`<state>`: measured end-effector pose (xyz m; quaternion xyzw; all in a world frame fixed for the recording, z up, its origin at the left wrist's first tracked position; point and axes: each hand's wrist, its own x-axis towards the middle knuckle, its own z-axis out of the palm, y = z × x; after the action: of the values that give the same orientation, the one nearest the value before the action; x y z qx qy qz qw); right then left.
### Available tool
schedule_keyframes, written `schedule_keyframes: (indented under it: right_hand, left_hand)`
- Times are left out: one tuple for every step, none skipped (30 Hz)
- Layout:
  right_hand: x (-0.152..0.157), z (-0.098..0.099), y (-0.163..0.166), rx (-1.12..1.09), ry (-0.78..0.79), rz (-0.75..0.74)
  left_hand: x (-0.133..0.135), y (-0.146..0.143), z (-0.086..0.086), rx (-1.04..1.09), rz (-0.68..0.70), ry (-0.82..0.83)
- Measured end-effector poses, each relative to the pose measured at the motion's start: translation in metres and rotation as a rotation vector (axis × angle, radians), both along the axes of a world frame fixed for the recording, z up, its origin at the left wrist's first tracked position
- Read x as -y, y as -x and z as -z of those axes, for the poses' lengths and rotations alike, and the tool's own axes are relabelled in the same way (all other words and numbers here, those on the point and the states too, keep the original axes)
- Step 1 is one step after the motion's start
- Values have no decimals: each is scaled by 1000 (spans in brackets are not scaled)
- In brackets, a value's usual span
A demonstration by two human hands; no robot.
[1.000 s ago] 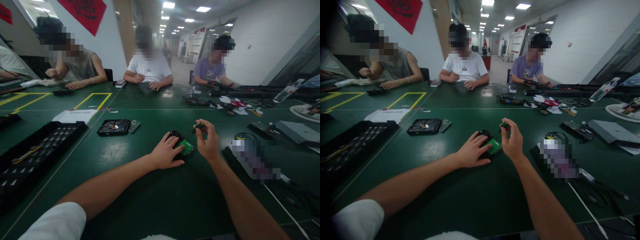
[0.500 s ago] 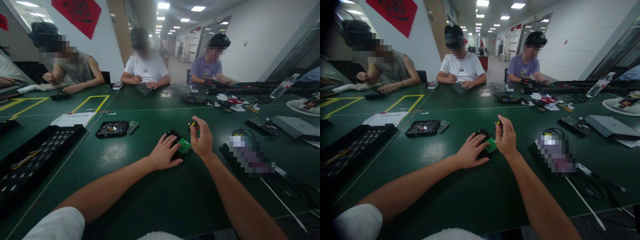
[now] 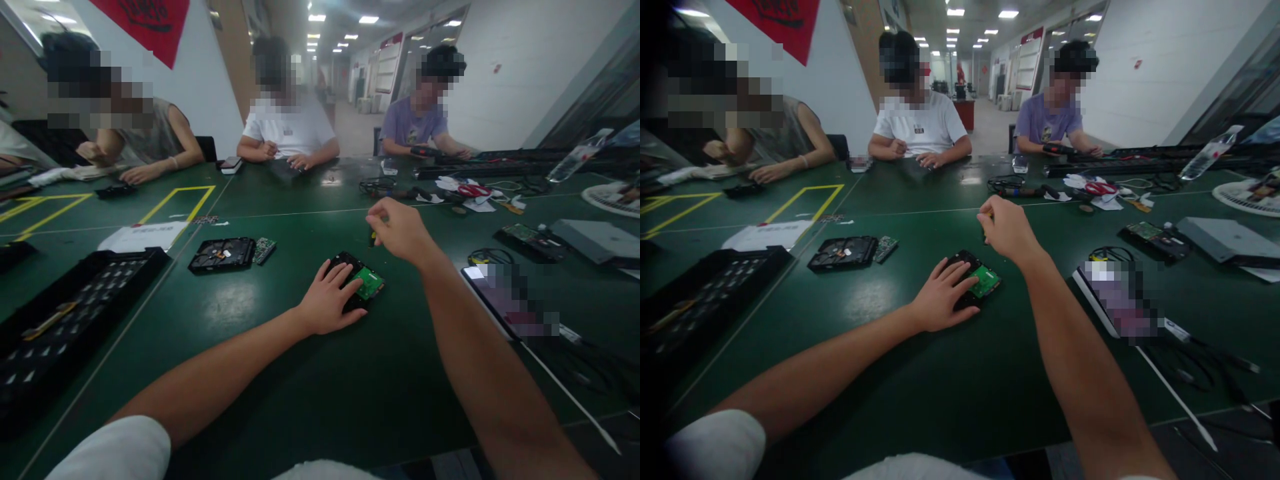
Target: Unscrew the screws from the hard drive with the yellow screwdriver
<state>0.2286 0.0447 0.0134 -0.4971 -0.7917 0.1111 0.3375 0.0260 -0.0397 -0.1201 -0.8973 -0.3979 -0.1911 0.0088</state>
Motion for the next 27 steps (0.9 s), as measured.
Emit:
schedule_keyframes:
  right_hand:
    - [0, -4, 1, -45, 89, -8]
    - [0, -7, 2, -60, 167, -25]
    - [2, -9, 2, -46, 213, -34]
    - [4, -10, 2, -33, 232, -39]
    - [6, -11, 0, -24, 240, -54]
    - [8, -11, -2, -13, 237, -83]
    - [10, -12, -4, -4, 221, -110]
    - [11, -12, -6, 16, 207, -140]
    - [13, -13, -8, 37, 194, -163]
    - [14, -13, -10, 58, 180, -174]
    - [14, -14, -12, 77, 170, -175]
    - [15, -15, -13, 89, 163, -166]
    - [16, -16, -13, 94, 155, -153]
    - [17, -16, -13, 96, 145, -135]
    - [17, -17, -14, 102, 134, -113]
    - [18, -17, -14, 112, 122, -92]
    - [18, -18, -13, 127, 109, -73]
    - [18, -18, -13, 147, 94, -58]
    - [18, -19, -13, 171, 79, -52]
    - [18, -20, -13, 194, 64, -60]
    - [18, -20, -12, 215, 49, -79]
    - [18, -21, -12, 232, 34, -100]
    - [18, -22, -12, 245, 22, -120]
    - [18, -23, -12, 253, 16, -137]
    - [19, -24, -13, 253, 17, -147]
    - [20, -25, -13, 246, 29, -151]
    - [21, -25, -14, 232, 49, -150]
  left_hand:
    - [0, 0, 0, -5, -5, 2]
    - [-1, -1, 1, -9, -8, 4]
    - [-1, -1, 1, -8, -8, 4]
    - [-2, -1, 2, -5, -7, 5]
    - [-2, -1, 3, -1, -5, 6]
    - [-3, -1, 3, 3, -4, 9]
    - [-4, -2, 4, 6, -6, 12]
    - [-4, -2, 5, 6, -8, 15]
    - [-4, -2, 6, 4, -10, 19]
    - [-4, -3, 6, 2, -10, 22]
    - [-4, -3, 7, 0, -9, 25]
    - [-4, -4, 7, -1, -8, 27]
    - [-4, -4, 8, -1, -7, 29]
    - [-4, -5, 8, -2, -8, 32]
    - [-3, -5, 8, -3, -9, 35]
    - [-3, -5, 7, -4, -12, 38]
    - [-3, -5, 7, -5, -15, 42]
    - [-2, -5, 7, -6, -17, 44]
    - [-2, -4, 6, -4, -18, 46]
    - [-2, -4, 6, 0, -19, 46]
    - [-2, -4, 6, 5, -19, 46]
    - [-2, -4, 5, 9, -19, 46]
    - [-2, -3, 5, 11, -18, 47]
    - [-2, -3, 5, 10, -18, 47]
    - [-2, -3, 5, 7, -18, 48]
    - [-2, -3, 5, 4, -17, 48]
    - [-2, -3, 5, 1, -17, 48]
